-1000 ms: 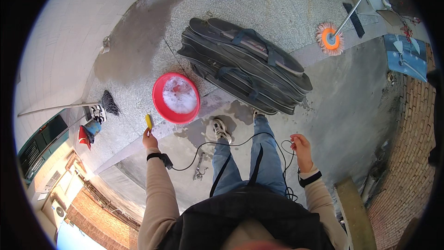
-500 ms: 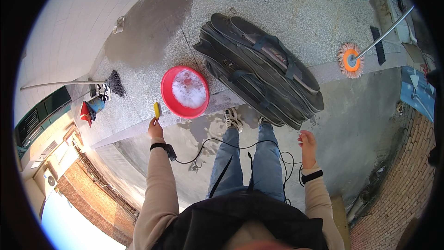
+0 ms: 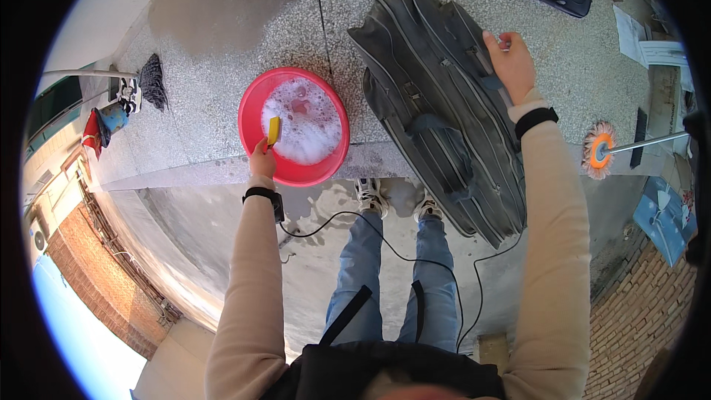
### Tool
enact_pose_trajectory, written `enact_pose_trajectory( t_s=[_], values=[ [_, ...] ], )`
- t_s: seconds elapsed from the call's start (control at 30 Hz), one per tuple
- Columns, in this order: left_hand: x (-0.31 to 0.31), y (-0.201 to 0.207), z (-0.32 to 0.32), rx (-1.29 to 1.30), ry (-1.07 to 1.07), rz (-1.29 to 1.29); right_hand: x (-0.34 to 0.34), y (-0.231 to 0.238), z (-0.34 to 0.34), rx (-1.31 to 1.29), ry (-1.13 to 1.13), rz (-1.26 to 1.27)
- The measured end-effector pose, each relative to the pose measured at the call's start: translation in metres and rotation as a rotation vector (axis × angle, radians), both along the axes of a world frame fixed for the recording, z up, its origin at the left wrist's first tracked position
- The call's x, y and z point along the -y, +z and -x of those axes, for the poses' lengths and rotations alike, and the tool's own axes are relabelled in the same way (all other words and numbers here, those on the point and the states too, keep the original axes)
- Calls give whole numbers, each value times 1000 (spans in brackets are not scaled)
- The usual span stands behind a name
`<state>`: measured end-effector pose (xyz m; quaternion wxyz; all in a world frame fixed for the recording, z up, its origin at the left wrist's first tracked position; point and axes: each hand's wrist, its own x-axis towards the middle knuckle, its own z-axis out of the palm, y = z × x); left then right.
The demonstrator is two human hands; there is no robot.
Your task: The person scrubs a large gray bag with a yellow brush and soapy water from a red basin, then rinses the brush and washes their hands at an outdoor tap. They walk inside, pick up a paper and a folded umbrella, and return outside.
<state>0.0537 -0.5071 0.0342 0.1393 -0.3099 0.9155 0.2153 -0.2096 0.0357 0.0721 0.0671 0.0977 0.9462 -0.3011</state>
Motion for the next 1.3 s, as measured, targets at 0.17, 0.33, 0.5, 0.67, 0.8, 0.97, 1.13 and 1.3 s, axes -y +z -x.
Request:
enact_pose_trajectory(
  t_s=[0.17,0.33,0.5,0.67,0.8,0.97,1.13,1.3],
  values=[
    [-42,-106,-5,138,187,-92,60,-42,54,101,218,-295],
    [-60,-123,-34,-84,372,-29,74,-60,26,22,336,-260],
    [-31,-78,-44,-454,811,-378,92,-22,-52,-237,124,92],
    [-17,1,-14,-394,846,-519,116,4,-68,-25,166,15],
    [-14,50,8,-280,669,-512,134,-1,-9,337,272,-164],
    [2,44,-21,-226,111,-105,136,-38,46,590,215,-134],
    [16,28,-25,210,509,-20,125,-71,49,388,389,60],
    [-62,79,69,-378,192,-462,111,-67,-3,282,-189,728]
  ],
)
